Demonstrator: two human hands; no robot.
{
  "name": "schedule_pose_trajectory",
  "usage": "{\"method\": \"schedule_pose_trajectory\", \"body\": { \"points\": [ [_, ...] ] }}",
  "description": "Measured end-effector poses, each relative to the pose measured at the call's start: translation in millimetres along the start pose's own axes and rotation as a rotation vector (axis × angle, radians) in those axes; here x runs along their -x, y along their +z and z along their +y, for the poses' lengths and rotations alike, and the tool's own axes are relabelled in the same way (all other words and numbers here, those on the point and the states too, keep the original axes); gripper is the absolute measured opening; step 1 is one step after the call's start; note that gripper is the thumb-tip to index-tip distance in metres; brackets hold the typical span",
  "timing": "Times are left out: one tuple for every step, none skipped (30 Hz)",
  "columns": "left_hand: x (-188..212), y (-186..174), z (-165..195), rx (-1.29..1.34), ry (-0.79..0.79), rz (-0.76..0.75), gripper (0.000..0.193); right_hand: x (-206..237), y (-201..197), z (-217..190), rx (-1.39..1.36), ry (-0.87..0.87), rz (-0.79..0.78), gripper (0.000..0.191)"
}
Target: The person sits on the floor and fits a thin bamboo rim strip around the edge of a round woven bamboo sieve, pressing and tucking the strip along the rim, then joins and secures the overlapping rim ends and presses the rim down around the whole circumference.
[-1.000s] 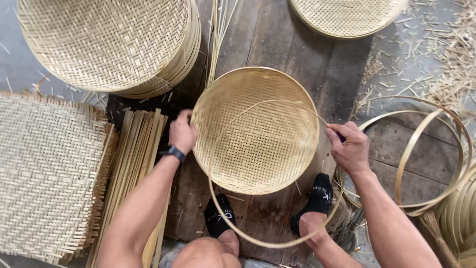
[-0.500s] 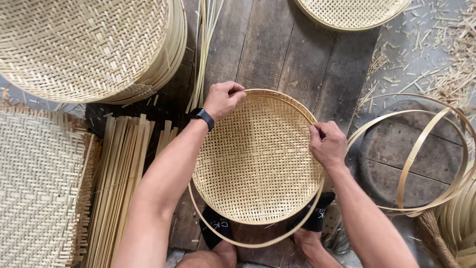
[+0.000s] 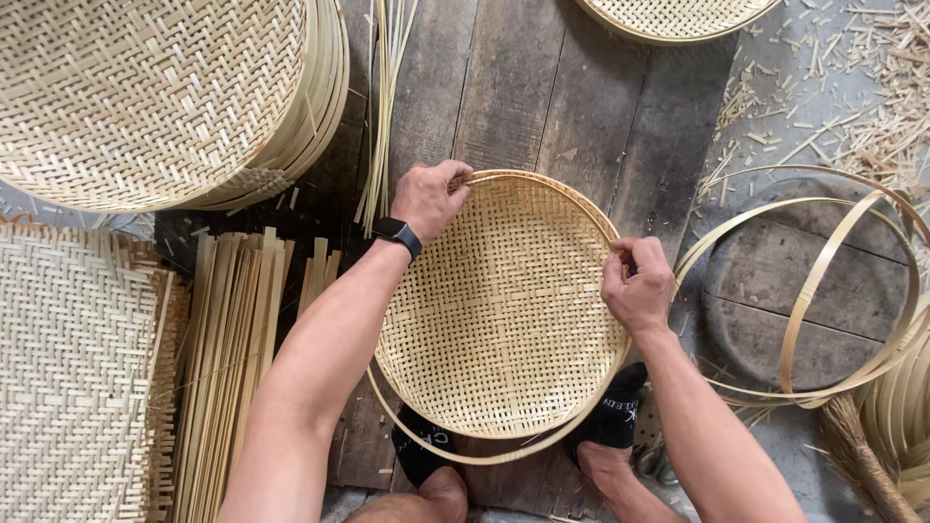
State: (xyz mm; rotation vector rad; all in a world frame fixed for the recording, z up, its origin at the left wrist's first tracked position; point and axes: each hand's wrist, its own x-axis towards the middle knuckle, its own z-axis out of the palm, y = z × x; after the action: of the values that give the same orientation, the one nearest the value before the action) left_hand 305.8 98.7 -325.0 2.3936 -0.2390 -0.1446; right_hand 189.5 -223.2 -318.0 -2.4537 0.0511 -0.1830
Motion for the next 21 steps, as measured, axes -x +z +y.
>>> {"method": "schedule_pose_trajectory", "body": {
  "points": [
    [-0.6, 1.1, 0.2, 0.002, -0.005, 0.002, 0.021, 0.7, 0.6, 1.7, 0.008, 0.012, -0.015, 0.016],
    [-1.3, 2.3, 0.8, 0.004, -0.010, 0.003, 0.020, 0.8, 0.5, 3.2, 0.016, 0.024, -0.030, 0.016],
    [-2.1, 3.1, 1.3, 0.006, -0.015, 0.006, 0.018, 0.8, 0.3, 4.0, 0.025, 0.034, -0.045, 0.016],
    [-3.2, 3.7, 2.1, 0.012, -0.015, 0.023, 0.017, -0.3, -0.6, 3.9, 0.047, 0.093, -0.087, 0.023],
    [-3.8, 4.5, 3.5, 0.017, -0.016, 0.039, 0.016, -2.3, -3.1, 3.5, 0.068, 0.152, -0.129, 0.031],
    [-4.8, 4.7, 4.7, 0.023, -0.019, 0.057, 0.014, -5.8, -5.6, 1.6, 0.089, 0.210, -0.174, 0.039],
    [-5.7, 4.5, 5.8, 0.039, -0.035, 0.048, 0.013, -9.7, -8.0, -1.8, 0.017, 0.236, -0.126, 0.041],
    [-6.5, 4.2, 7.2, 0.054, -0.052, 0.040, 0.012, -14.5, -11.5, -6.4, -0.056, 0.262, -0.078, 0.043],
    [-6.8, 3.5, 8.2, 0.070, -0.068, 0.031, 0.011, -19.6, -15.0, -12.8, -0.129, 0.288, -0.029, 0.045],
    [-7.1, 2.9, 9.4, 0.061, -0.051, 0.039, 0.010, -26.5, -19.0, -19.8, -0.095, 0.247, -0.079, 0.042],
    [-7.0, 2.2, 10.5, 0.052, -0.034, 0.046, 0.010, -34.6, -23.0, -27.7, -0.060, 0.207, -0.129, 0.039],
    [-6.8, 1.8, 11.5, 0.043, -0.014, 0.052, 0.009, -42.3, -26.9, -36.5, -0.026, 0.167, -0.176, 0.036],
    [-6.5, 1.5, 12.5, 0.026, 0.003, 0.060, 0.009, -49.3, -30.0, -46.2, -0.129, 0.220, -0.250, 0.042],
    [-5.9, 1.2, 13.3, 0.009, 0.020, 0.070, 0.009, -56.0, -31.1, -56.3, -0.232, 0.272, -0.324, 0.047],
    [-5.6, 1.1, 14.0, -0.007, 0.036, 0.080, 0.009, -62.2, -30.3, -66.3, -0.336, 0.322, -0.398, 0.053],
    [-5.3, 1.3, 14.3, -0.023, 0.078, 0.092, 0.010, -67.7, -29.2, -75.4, -0.331, 0.302, -0.429, 0.046],
    [-5.0, 1.4, 14.3, -0.039, 0.119, 0.105, 0.010, -72.8, -27.6, -83.3, -0.326, 0.280, -0.462, 0.040],
    [-4.8, 1.7, 13.9, -0.056, 0.159, 0.118, 0.010, -77.7, -24.7, -89.9, -0.322, 0.259, -0.496, 0.035],
    [-4.8, 2.0, 13.3, -0.089, 0.182, 0.112, 0.009, -82.8, -20.7, -95.2, -0.258, 0.228, -0.520, 0.028],
    [-5.0, 2.4, 12.5, -0.121, 0.204, 0.106, 0.008, -87.9, -15.9, -99.1, -0.195, 0.196, -0.545, 0.024],
    [-5.4, 2.4, 11.4, -0.154, 0.226, 0.100, 0.008, -93.2, -10.7, -101.9, -0.131, 0.163, -0.570, 0.021]
  ]
}}
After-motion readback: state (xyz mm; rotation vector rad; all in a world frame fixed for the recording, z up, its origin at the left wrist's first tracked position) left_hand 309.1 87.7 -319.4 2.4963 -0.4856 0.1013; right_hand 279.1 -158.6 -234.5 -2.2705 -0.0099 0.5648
